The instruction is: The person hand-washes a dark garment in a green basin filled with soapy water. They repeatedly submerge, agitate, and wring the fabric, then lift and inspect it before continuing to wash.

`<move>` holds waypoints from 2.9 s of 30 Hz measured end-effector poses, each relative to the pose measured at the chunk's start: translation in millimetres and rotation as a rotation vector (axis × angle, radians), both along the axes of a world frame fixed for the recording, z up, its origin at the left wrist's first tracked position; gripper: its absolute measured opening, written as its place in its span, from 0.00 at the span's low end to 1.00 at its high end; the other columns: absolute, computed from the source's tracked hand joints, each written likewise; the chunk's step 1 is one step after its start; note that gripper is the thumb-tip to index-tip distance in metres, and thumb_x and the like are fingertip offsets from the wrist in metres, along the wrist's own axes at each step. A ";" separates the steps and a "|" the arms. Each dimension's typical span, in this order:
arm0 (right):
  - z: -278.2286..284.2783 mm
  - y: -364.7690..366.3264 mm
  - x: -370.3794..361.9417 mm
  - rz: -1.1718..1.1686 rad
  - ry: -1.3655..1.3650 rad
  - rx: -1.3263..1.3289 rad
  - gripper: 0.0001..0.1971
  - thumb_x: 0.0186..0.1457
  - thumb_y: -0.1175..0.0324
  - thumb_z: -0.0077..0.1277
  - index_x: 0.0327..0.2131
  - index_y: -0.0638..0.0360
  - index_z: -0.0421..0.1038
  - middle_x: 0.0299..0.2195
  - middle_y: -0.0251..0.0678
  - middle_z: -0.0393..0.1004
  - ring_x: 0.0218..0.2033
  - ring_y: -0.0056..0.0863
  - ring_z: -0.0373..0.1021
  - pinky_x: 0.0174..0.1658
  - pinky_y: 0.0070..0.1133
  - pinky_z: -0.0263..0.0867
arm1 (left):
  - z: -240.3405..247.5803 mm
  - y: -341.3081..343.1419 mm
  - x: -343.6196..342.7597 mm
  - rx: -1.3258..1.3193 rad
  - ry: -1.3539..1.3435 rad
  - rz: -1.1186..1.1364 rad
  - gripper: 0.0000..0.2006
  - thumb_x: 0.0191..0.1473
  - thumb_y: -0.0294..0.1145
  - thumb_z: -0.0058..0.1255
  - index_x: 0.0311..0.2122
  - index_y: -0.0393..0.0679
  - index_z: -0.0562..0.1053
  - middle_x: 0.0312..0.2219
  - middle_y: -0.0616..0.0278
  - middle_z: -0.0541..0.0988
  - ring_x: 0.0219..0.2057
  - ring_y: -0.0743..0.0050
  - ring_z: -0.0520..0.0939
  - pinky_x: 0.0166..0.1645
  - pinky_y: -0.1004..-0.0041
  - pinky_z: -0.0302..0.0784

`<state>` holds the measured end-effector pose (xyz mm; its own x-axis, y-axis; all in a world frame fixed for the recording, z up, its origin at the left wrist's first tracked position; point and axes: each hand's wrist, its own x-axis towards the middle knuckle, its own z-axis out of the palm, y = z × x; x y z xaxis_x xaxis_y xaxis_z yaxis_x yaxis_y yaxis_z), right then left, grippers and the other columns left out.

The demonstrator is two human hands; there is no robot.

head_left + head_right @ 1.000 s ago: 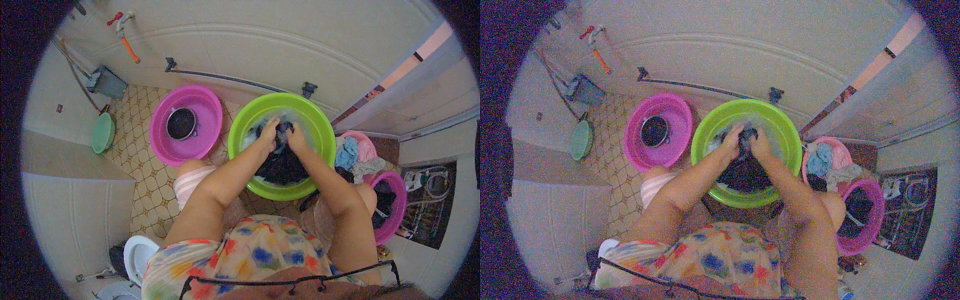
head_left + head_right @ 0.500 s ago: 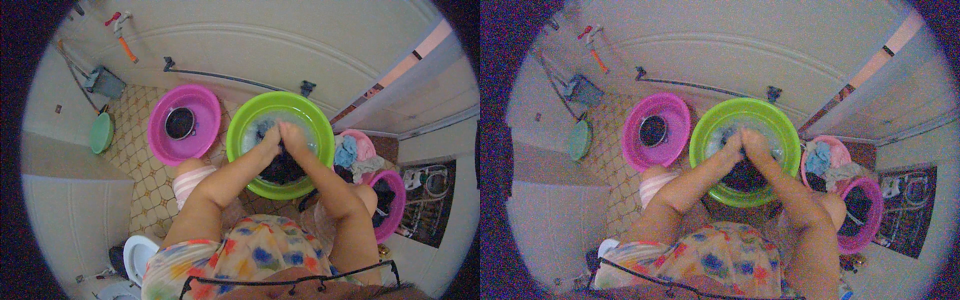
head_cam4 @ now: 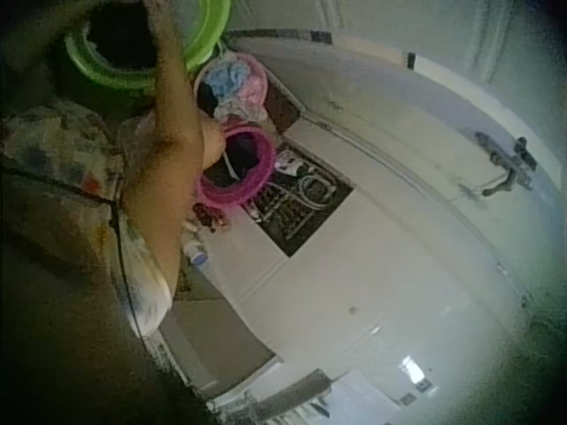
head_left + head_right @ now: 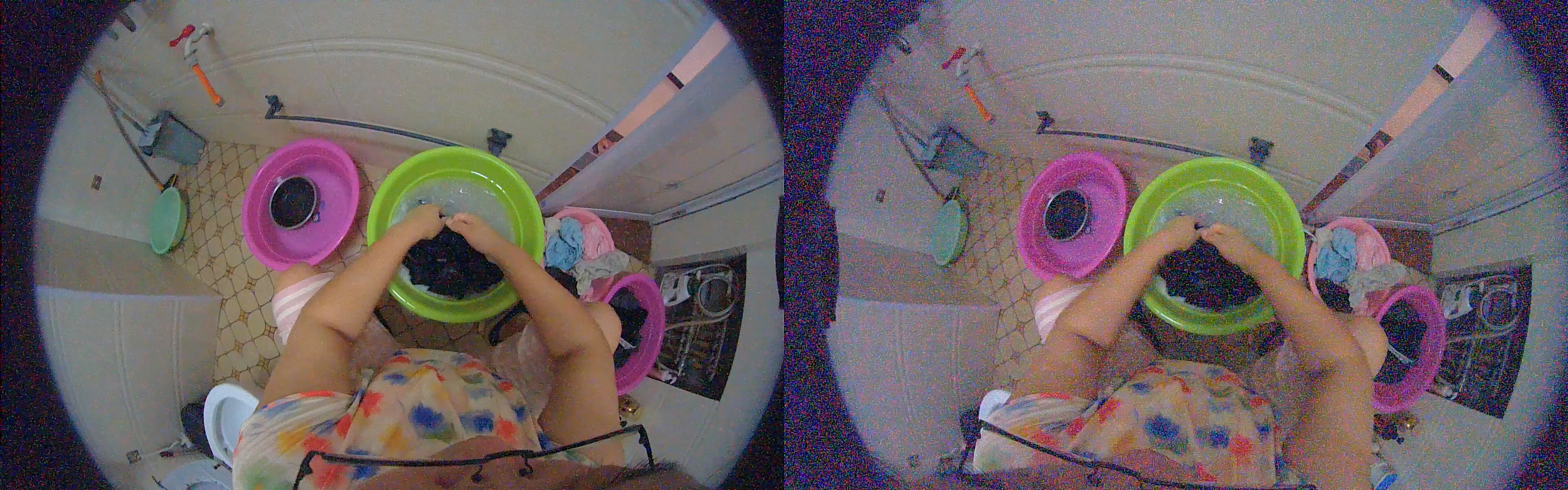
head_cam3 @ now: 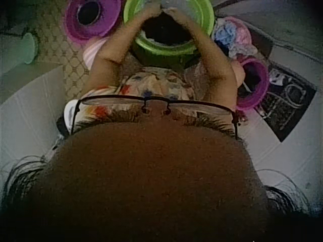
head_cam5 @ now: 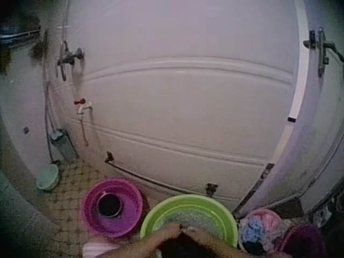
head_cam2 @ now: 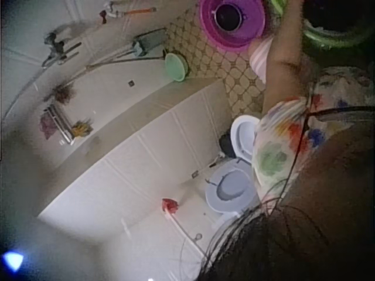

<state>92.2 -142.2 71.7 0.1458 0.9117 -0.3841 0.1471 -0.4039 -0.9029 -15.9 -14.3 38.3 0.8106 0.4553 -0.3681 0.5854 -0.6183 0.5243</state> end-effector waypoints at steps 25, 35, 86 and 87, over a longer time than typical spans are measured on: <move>64.3 -42.7 -4.6 0.178 -0.261 0.062 0.20 0.42 0.54 0.56 0.35 0.56 0.65 0.33 0.37 0.70 0.36 0.31 0.66 0.43 0.25 0.60 | 67.3 9.1 -35.5 -0.387 -0.566 0.175 0.11 0.54 0.34 0.38 0.36 0.43 0.72 0.32 0.60 0.75 0.36 0.69 0.73 0.42 0.70 0.66; -14.1 8.5 37.4 -0.327 -0.520 0.310 0.18 0.45 0.69 0.52 0.42 0.57 0.62 0.37 0.44 0.69 0.40 0.39 0.66 0.42 0.29 0.62 | -52.0 25.1 7.6 -0.253 -0.614 0.510 0.22 0.41 0.41 0.56 0.43 0.49 0.69 0.42 0.52 0.69 0.46 0.59 0.67 0.50 0.68 0.61; -77.4 32.5 17.1 -0.472 -0.467 0.150 0.17 0.48 0.60 0.46 0.38 0.62 0.67 0.37 0.52 0.68 0.40 0.47 0.65 0.42 0.36 0.61 | -24.7 -20.8 37.3 -1.083 -0.785 0.986 0.16 0.50 0.29 0.42 0.46 0.48 0.61 0.36 0.54 0.69 0.34 0.63 0.72 0.35 0.62 0.71; -51.7 35.5 0.9 -0.477 -0.426 0.143 0.16 0.48 0.61 0.45 0.37 0.62 0.68 0.36 0.52 0.69 0.39 0.46 0.65 0.41 0.36 0.61 | -26.5 -17.3 36.2 -1.179 -0.789 0.999 0.15 0.50 0.31 0.43 0.45 0.47 0.61 0.36 0.54 0.69 0.34 0.62 0.72 0.36 0.61 0.71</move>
